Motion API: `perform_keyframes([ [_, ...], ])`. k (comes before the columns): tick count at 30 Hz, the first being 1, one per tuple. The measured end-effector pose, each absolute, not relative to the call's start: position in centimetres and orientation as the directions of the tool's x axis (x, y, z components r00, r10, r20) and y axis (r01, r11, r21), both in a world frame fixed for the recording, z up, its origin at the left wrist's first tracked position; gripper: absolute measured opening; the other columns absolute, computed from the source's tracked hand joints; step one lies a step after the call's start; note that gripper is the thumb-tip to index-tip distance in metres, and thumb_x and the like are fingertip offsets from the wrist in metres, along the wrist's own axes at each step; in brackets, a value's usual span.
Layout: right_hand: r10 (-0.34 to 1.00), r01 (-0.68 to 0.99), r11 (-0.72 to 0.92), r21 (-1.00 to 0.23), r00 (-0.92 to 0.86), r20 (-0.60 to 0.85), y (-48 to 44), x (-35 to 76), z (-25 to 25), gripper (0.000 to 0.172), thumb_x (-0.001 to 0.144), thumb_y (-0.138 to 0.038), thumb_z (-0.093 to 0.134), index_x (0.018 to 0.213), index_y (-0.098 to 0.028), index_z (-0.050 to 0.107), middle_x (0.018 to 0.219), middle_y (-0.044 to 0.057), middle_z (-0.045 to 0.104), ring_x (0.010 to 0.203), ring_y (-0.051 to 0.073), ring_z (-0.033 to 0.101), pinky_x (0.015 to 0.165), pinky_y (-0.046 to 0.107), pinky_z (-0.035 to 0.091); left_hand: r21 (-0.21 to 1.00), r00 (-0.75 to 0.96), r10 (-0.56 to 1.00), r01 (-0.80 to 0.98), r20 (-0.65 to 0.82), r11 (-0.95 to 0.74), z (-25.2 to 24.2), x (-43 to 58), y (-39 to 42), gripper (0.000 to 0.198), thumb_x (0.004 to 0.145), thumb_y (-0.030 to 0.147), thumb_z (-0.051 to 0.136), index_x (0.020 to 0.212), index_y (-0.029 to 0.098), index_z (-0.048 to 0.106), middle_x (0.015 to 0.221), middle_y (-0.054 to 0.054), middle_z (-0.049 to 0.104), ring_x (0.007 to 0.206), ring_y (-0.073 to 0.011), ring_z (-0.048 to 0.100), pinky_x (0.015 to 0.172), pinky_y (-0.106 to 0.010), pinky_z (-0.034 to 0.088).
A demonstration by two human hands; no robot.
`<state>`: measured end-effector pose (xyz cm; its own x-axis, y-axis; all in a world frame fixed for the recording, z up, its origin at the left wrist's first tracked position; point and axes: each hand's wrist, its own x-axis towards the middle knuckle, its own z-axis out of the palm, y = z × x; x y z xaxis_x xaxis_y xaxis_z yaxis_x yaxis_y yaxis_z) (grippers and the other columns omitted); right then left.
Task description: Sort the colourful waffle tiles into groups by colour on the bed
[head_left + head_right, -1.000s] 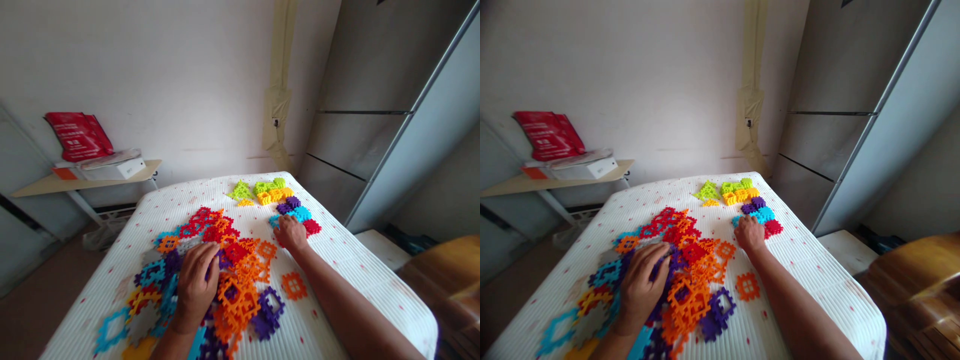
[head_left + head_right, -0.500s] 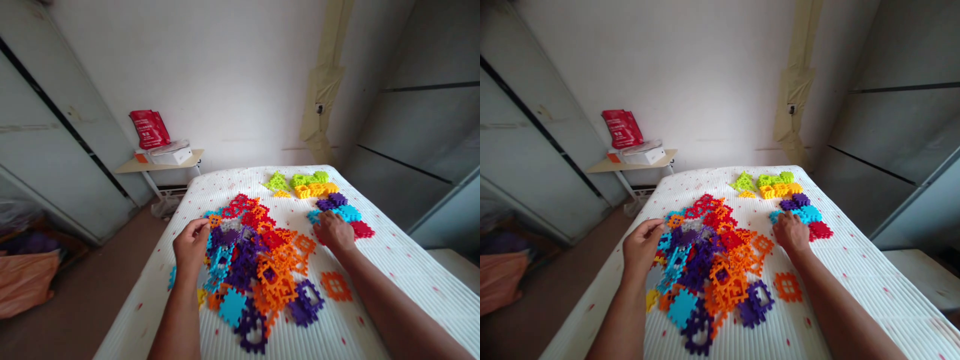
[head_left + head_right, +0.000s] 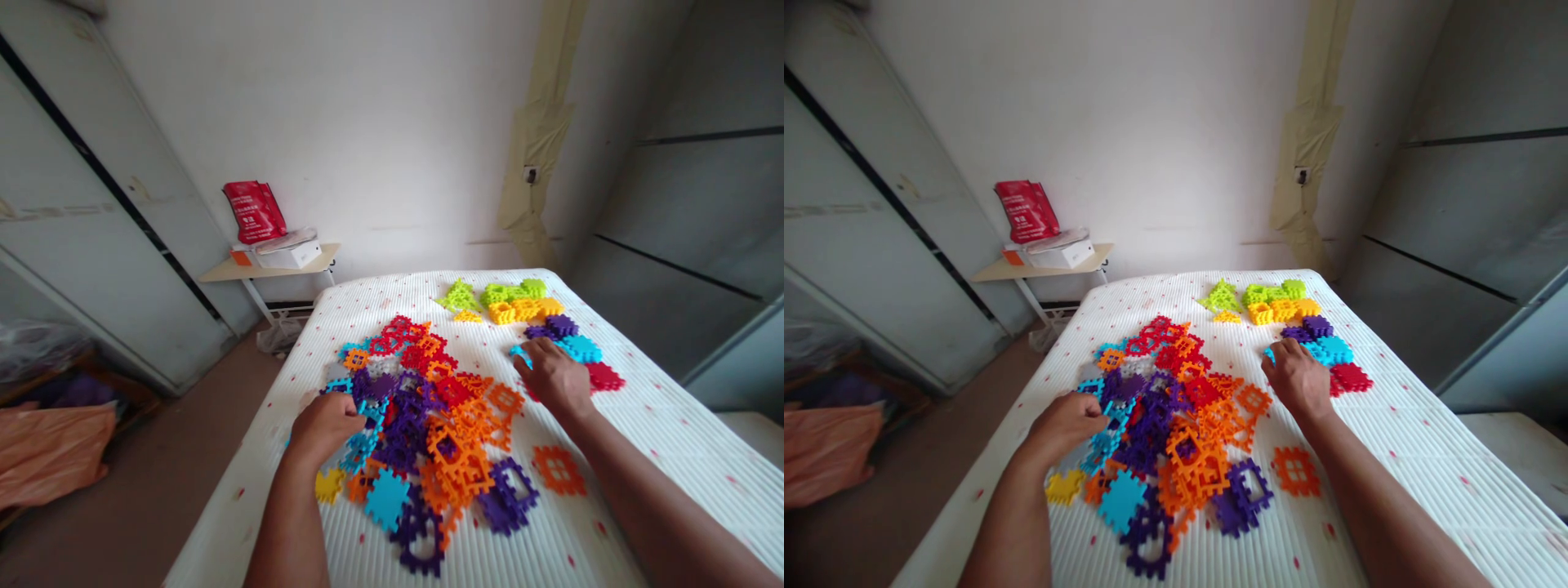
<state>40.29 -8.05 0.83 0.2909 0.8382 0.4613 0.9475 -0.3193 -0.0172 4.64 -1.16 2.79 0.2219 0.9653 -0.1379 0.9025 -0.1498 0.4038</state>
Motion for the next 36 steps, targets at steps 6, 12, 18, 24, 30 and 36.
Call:
perform_keyframes([
  [6,0.839,0.953,-0.301,-0.036,0.283,0.464,-8.0,40.3,0.9,0.026,0.087,-0.031,0.043,0.09,-0.018,0.065,0.09,0.006,0.062,0.074,0.014,0.057,0.048,0.025,0.021,0.563,0.18,0.983,0.816,-0.027,-0.134,3.4,3.9,-1.3,0.022,0.069,0.034,0.048,0.054,0.018,0.054,0.047,0.004,0.045,0.05,-0.0116,0.046,0.048,-0.022,0.027],
  [12,0.859,0.961,-0.232,-0.154,0.276,0.43,-8.0,39.8,1.0,0.029,0.087,-0.031,0.041,0.09,-0.018,0.066,0.094,0.008,0.064,0.077,0.016,0.059,0.051,0.023,0.031,0.82,0.25,0.967,0.542,0.049,-0.181,4.3,5.0,-1.8,0.027,0.072,0.043,0.053,0.065,0.017,0.058,0.051,0.006,0.044,0.048,-0.0097,0.04,0.049,-0.021,0.033],
  [18,0.951,0.737,0.072,-0.672,0.153,0.27,-8.6,37.2,2.0,0.03,0.085,-0.039,0.045,0.081,-0.017,0.066,0.076,0.004,0.066,0.063,0.013,0.056,0.058,0.024,0.041,0.805,0.352,0.896,0.428,0.27,-0.411,3.1,8.4,-2.4,0.018,0.075,0.034,0.058,0.072,0.017,0.06,0.06,0.003,0.053,0.056,-0.0104,0.049,0.053,-0.021,0.04],
  [24,0.983,0.325,0.182,-0.928,-0.082,0.164,-9.7,33.8,2.8,0.031,0.08,-0.044,0.057,0.086,-0.015,0.065,0.071,0.0,0.061,0.062,0.01,0.051,0.056,0.02,0.039,0.428,0.509,0.571,0.38,0.644,-0.82,2.2,11.7,-3.6,0.005,0.078,0.018,0.057,0.075,0.019,0.061,0.069,0.001,0.063,0.064,-0.0108,0.059,0.063,-0.021,0.047],
  [30,0.977,0.466,0.213,-0.859,-0.08,0.199,-10.3,33.2,2.8,0.027,0.071,-0.038,0.068,0.086,-0.016,0.067,0.077,0.001,0.062,0.065,0.01,0.05,0.056,0.019,0.038,0.136,0.569,0.329,0.355,0.754,-0.925,2.3,13.4,-4.7,0.011,0.081,0.011,0.054,0.077,0.019,0.06,0.07,-0.002,0.063,0.068,-0.0119,0.06,0.067,-0.023,0.049],
  [36,0.98,0.565,0.195,-0.802,-0.088,0.176,-10.4,33.7,3.8,0.017,0.069,-0.023,0.067,0.085,-0.018,0.067,0.079,0.0,0.063,0.068,0.011,0.051,0.06,0.02,0.04,0.074,0.606,0.296,0.363,0.738,-0.929,1.7,13.9,-5.1,0.012,0.082,0.01,0.053,0.076,0.019,0.06,0.068,-0.002,0.06,0.069,-0.013,0.058,0.068,-0.025,0.048],
])
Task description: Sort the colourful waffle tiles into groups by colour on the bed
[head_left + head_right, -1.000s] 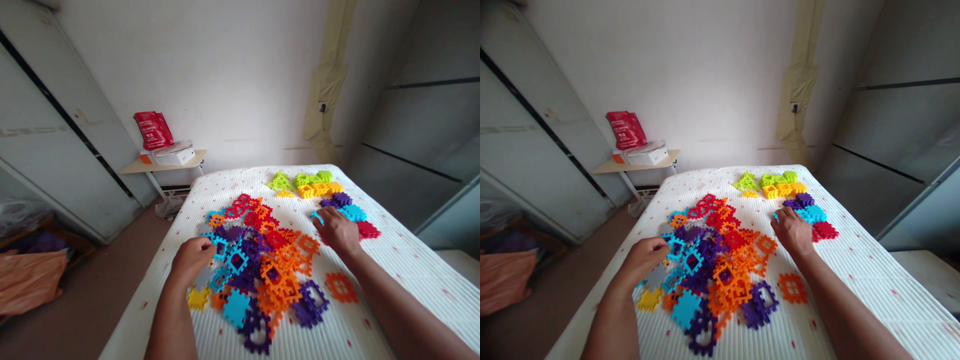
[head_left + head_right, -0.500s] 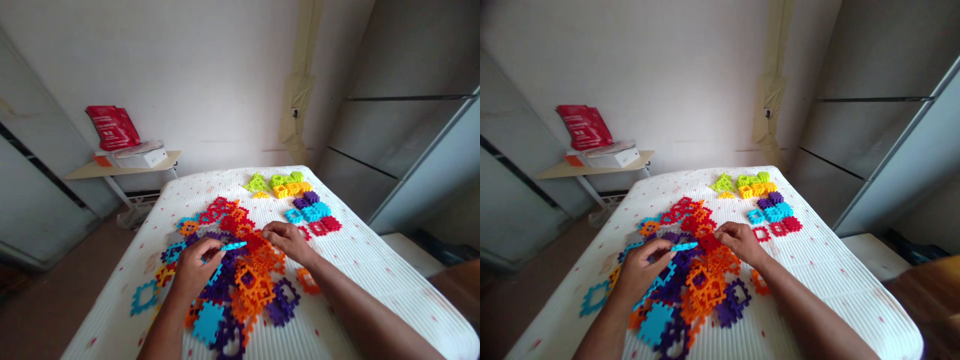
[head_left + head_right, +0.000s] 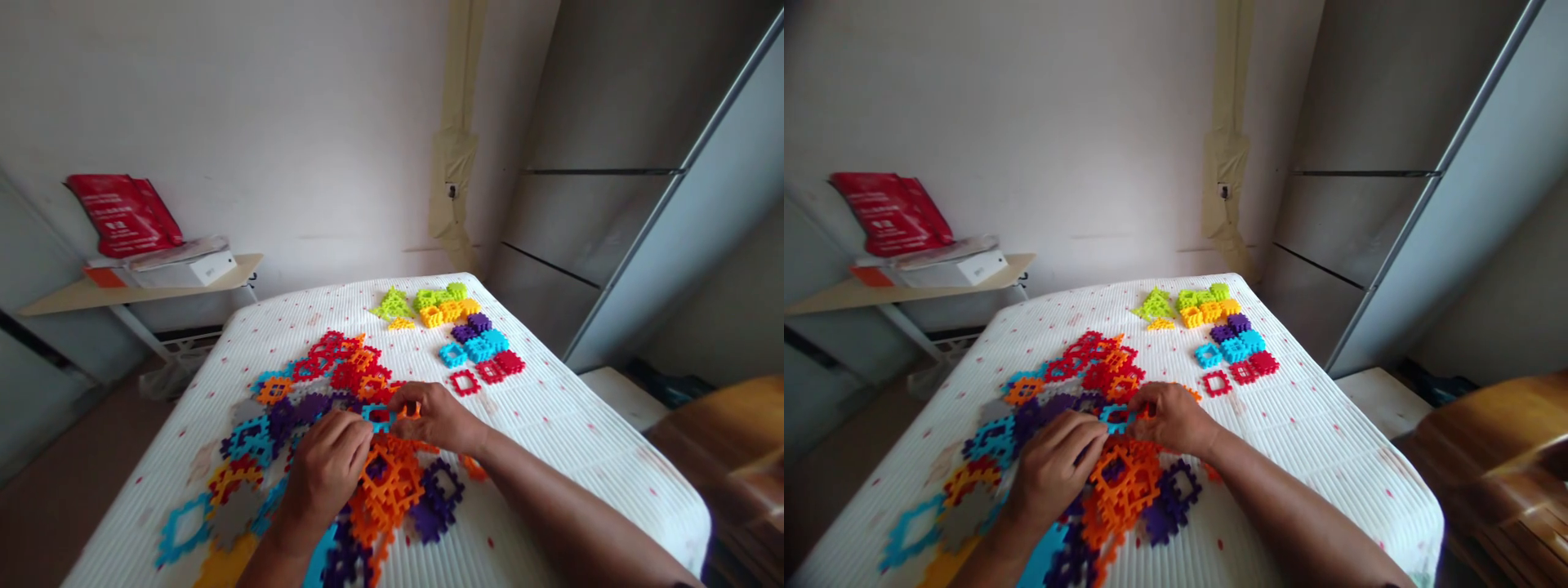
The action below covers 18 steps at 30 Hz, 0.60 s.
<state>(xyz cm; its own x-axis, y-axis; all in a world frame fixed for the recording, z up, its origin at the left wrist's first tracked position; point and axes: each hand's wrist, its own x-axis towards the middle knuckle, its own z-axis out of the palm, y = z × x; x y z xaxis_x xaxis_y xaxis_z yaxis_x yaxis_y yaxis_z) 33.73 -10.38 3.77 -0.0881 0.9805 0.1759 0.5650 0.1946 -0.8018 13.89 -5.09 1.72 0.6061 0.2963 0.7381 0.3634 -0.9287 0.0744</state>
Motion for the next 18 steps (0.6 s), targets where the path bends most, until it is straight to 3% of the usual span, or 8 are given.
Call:
perform_keyframes([
  [5,0.973,0.554,0.23,-0.8,-0.125,0.194,-10.4,34.1,3.9,0.025,0.067,-0.026,0.071,0.091,-0.021,0.068,0.087,0.001,0.063,0.073,0.012,0.053,0.065,0.022,0.042,0.059,0.607,0.266,0.339,0.749,-0.939,1.6,14.3,-5.4,0.013,0.082,0.008,0.052,0.078,0.019,0.059,0.07,-0.002,0.06,0.069,-0.0129,0.057,0.07,-0.026,0.047],
  [12,0.975,0.476,0.198,-0.857,-0.186,0.122,-10.3,35.5,3.3,0.035,0.064,-0.032,0.075,0.096,-0.02,0.069,0.08,-0.001,0.063,0.066,0.01,0.051,0.057,0.019,0.04,0.076,0.606,0.245,0.291,0.757,-0.954,1.7,14.4,-5.5,0.014,0.082,0.006,0.053,0.08,0.018,0.059,0.073,-0.003,0.062,0.071,-0.0129,0.058,0.071,-0.026,0.048],
  [18,0.973,0.594,0.226,-0.772,-0.182,0.144,-10.5,35.5,4.1,0.03,0.066,-0.032,0.074,0.092,-0.018,0.07,0.085,0.002,0.065,0.071,0.012,0.056,0.062,0.021,0.043,0.087,0.598,0.263,0.306,0.757,-0.948,1.0,14.6,-5.2,0.012,0.084,0.011,0.051,0.082,0.019,0.06,0.073,-0.003,0.063,0.071,-0.0129,0.06,0.071,-0.025,0.05],
])
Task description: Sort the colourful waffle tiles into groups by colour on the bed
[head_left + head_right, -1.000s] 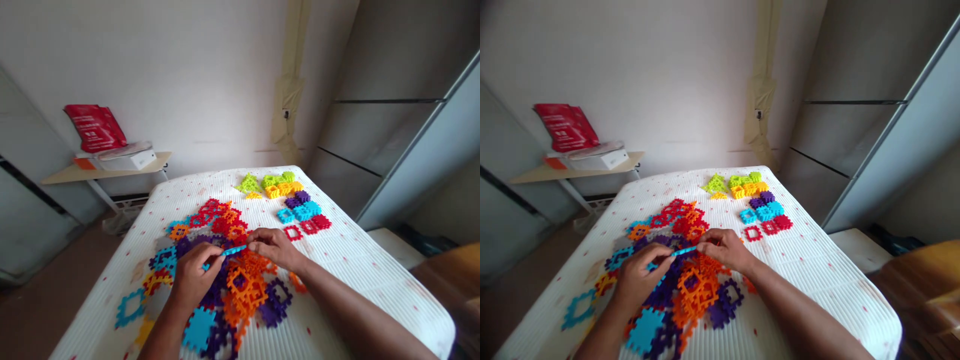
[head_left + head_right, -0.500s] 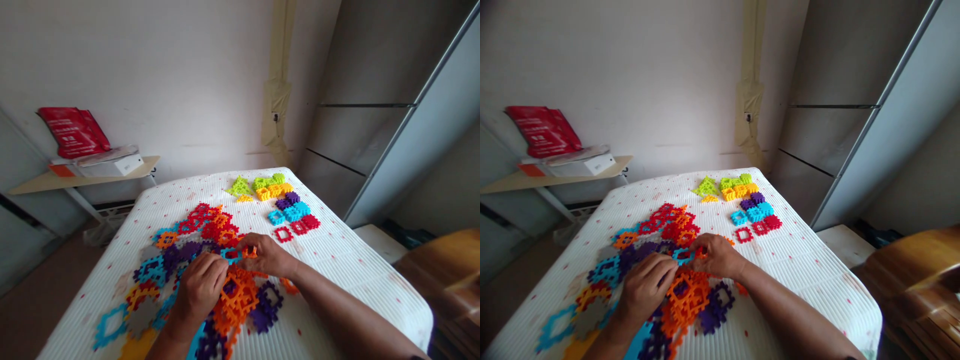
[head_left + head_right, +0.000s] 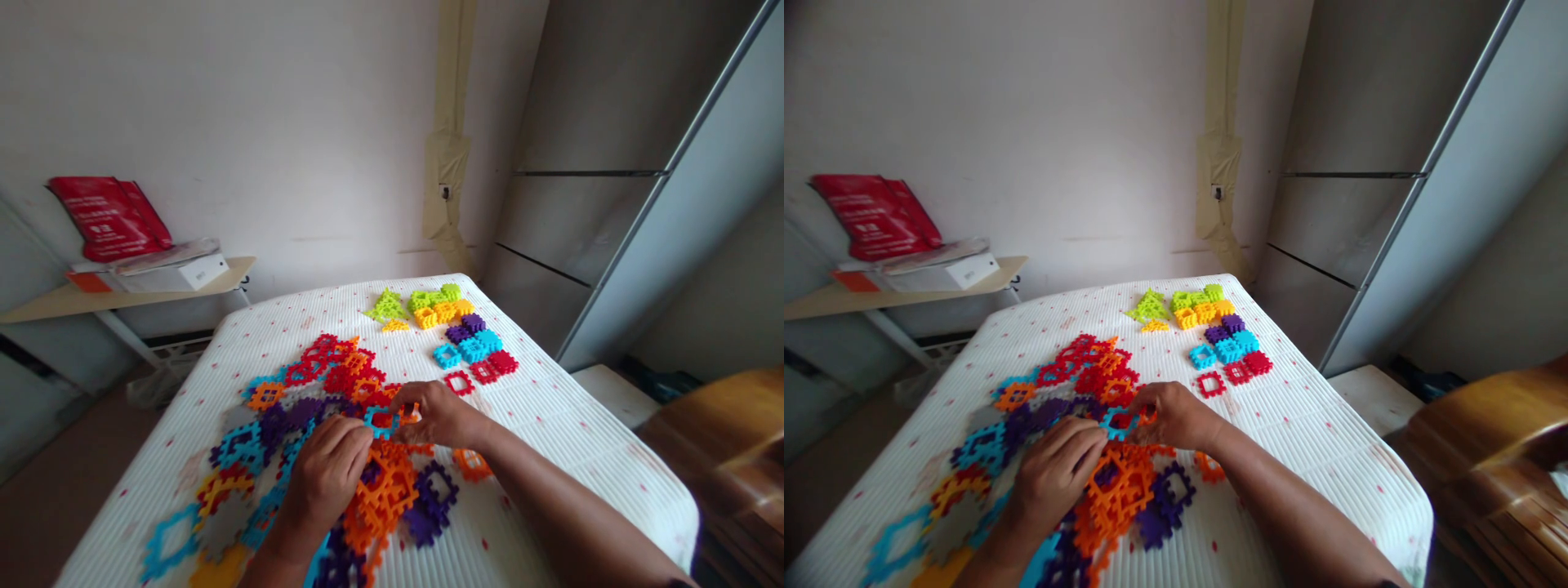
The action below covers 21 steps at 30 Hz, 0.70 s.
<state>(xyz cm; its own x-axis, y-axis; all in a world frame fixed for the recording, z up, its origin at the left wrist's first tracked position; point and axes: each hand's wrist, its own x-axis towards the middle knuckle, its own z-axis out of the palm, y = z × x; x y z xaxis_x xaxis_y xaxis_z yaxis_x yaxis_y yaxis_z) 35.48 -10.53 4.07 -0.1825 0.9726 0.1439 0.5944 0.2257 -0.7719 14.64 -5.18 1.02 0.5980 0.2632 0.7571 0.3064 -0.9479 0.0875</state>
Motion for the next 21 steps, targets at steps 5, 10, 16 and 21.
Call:
perform_keyframes([
  [5,0.973,0.81,0.139,-0.57,-0.003,0.232,-9.9,36.5,3.7,0.025,0.071,-0.033,0.07,0.092,-0.019,0.068,0.09,0.004,0.066,0.079,0.016,0.059,0.068,0.025,0.044,0.07,0.566,0.271,0.35,0.779,-0.934,0.7,14.6,-4.7,0.027,0.082,0.012,0.054,0.108,0.019,0.057,0.088,-0.005,0.067,0.081,-0.0147,0.063,0.078,-0.026,0.051],
  [10,0.886,0.951,-0.224,-0.213,0.29,0.362,-8.5,40.2,2.0,0.018,0.081,-0.03,0.058,0.092,-0.018,0.064,0.094,0.008,0.065,0.096,0.023,0.055,0.071,0.028,0.042,0.091,0.525,0.281,0.358,0.804,-0.929,1.1,14.1,-4.4,0.023,0.081,0.01,0.055,0.102,0.019,0.059,0.085,-0.004,0.067,0.079,-0.0138,0.064,0.077,-0.025,0.052],
  [16,0.86,0.904,-0.423,-0.06,0.422,0.286,-8.1,42.4,1.3,0.017,0.085,-0.032,0.05,0.089,-0.02,0.061,0.095,0.007,0.065,0.097,0.022,0.054,0.061,0.025,0.04,0.11,0.522,0.295,0.356,0.8,-0.928,1.0,14.0,-4.3,0.021,0.081,0.008,0.055,0.099,0.018,0.06,0.085,-0.004,0.067,0.079,-0.0141,0.064,0.077,-0.026,0.052],
  [21,0.861,0.894,-0.446,-0.033,0.439,0.257,-8.0,42.3,1.1,0.018,0.086,-0.032,0.049,0.09,-0.02,0.061,0.094,0.008,0.065,0.097,0.023,0.054,0.058,0.024,0.039,0.117,0.526,0.302,0.354,0.795,-0.928,0.9,13.9,-4.2,0.021,0.081,0.008,0.055,0.099,0.018,0.06,0.085,-0.004,0.067,0.08,-0.0138,0.063,0.078,-0.026,0.051],
])
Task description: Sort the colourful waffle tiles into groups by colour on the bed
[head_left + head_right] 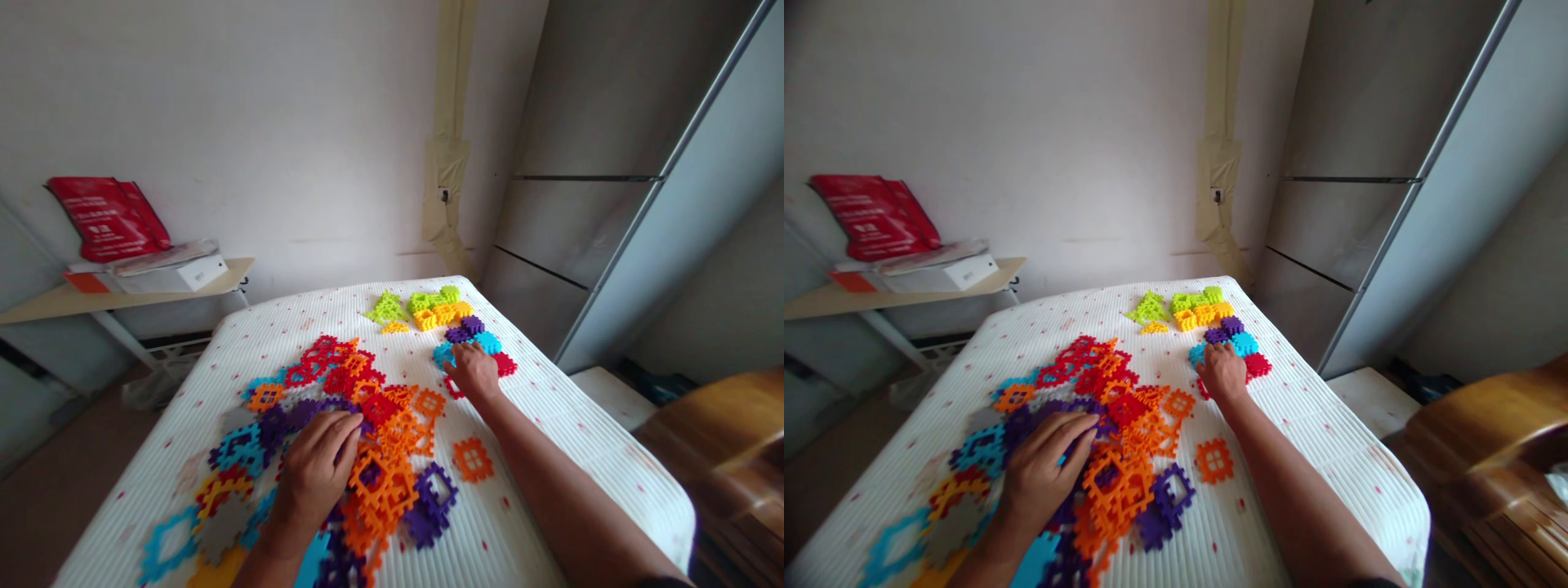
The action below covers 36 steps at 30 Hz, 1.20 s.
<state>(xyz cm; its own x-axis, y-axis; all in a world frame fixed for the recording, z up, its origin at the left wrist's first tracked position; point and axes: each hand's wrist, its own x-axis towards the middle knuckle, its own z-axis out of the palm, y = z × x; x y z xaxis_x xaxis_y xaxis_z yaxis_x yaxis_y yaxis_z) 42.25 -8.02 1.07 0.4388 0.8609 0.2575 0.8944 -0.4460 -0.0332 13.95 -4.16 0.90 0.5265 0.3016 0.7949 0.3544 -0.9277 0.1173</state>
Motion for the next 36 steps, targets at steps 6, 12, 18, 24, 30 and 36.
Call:
perform_keyframes([
  [6,0.863,0.888,-0.46,-0.024,0.453,0.224,-7.8,42.3,0.6,0.018,0.085,-0.032,0.05,0.091,-0.019,0.061,0.098,0.008,0.063,0.097,0.022,0.053,0.058,0.024,0.039,0.122,0.515,0.301,0.352,0.803,-0.928,0.9,13.8,-4.0,0.021,0.08,0.007,0.056,0.098,0.018,0.061,0.084,-0.004,0.067,0.079,-0.0135,0.063,0.078,-0.025,0.05],
  [12,0.872,0.903,-0.428,-0.047,0.426,0.241,-7.8,42.5,0.1,0.014,0.084,-0.028,0.053,0.088,-0.018,0.061,0.095,0.008,0.062,0.094,0.023,0.053,0.057,0.026,0.037,0.258,0.36,0.432,0.441,0.827,-0.86,1.3,12.2,-3.2,0.016,0.079,0.011,0.057,0.091,0.018,0.065,0.084,-0.004,0.069,0.078,-0.0133,0.063,0.079,-0.024,0.049],
  [18,0.854,0.958,-0.284,-0.034,0.268,0.445,-7.8,42.0,0.4,0.019,0.086,-0.033,0.051,0.088,-0.019,0.063,0.098,0.007,0.061,0.093,0.021,0.054,0.057,0.026,0.035,0.699,0.176,0.882,0.55,0.438,-0.457,3.1,7.2,-2.0,0.017,0.077,0.032,0.057,0.079,0.018,0.066,0.072,0.0,0.066,0.065,-0.0135,0.059,0.064,-0.024,0.046],
  [24,0.805,0.992,-0.124,-0.013,0.108,0.583,-7.8,41.3,0.7,0.02,0.087,-0.027,0.047,0.085,-0.018,0.065,0.092,0.007,0.063,0.086,0.019,0.055,0.062,0.026,0.036,0.67,0.464,0.876,0.692,-0.13,-0.267,3.5,4.9,-1.8,0.017,0.065,0.033,0.061,0.071,0.018,0.063,0.057,0.003,0.056,0.056,-0.0132,0.051,0.053,-0.023,0.035],
  [30,0.77,0.996,-0.093,0.003,0.071,0.635,-7.8,41.1,0.6,0.022,0.087,-0.026,0.046,0.08,-0.017,0.065,0.088,0.007,0.064,0.081,0.018,0.056,0.059,0.025,0.035,0.401,0.407,0.911,0.848,-0.072,-0.347,2.5,7.4,-2.2,0.005,0.063,0.023,0.058,0.067,0.02,0.059,0.059,0.004,0.055,0.057,-0.0118,0.049,0.054,-0.023,0.025],
  [36,0.766,0.998,0.019,-0.063,0.026,0.642,-7.8,40.3,0.3,0.021,0.088,-0.025,0.046,0.083,-0.018,0.065,0.089,0.007,0.064,0.081,0.017,0.057,0.064,0.025,0.041,0.628,0.447,0.894,0.706,-0.039,-0.326,2.3,7.5,-1.9,0.013,0.067,0.029,0.056,0.062,0.019,0.049,0.055,0.005,0.046,0.054,-0.0109,0.043,0.053,-0.022,0.028],
])
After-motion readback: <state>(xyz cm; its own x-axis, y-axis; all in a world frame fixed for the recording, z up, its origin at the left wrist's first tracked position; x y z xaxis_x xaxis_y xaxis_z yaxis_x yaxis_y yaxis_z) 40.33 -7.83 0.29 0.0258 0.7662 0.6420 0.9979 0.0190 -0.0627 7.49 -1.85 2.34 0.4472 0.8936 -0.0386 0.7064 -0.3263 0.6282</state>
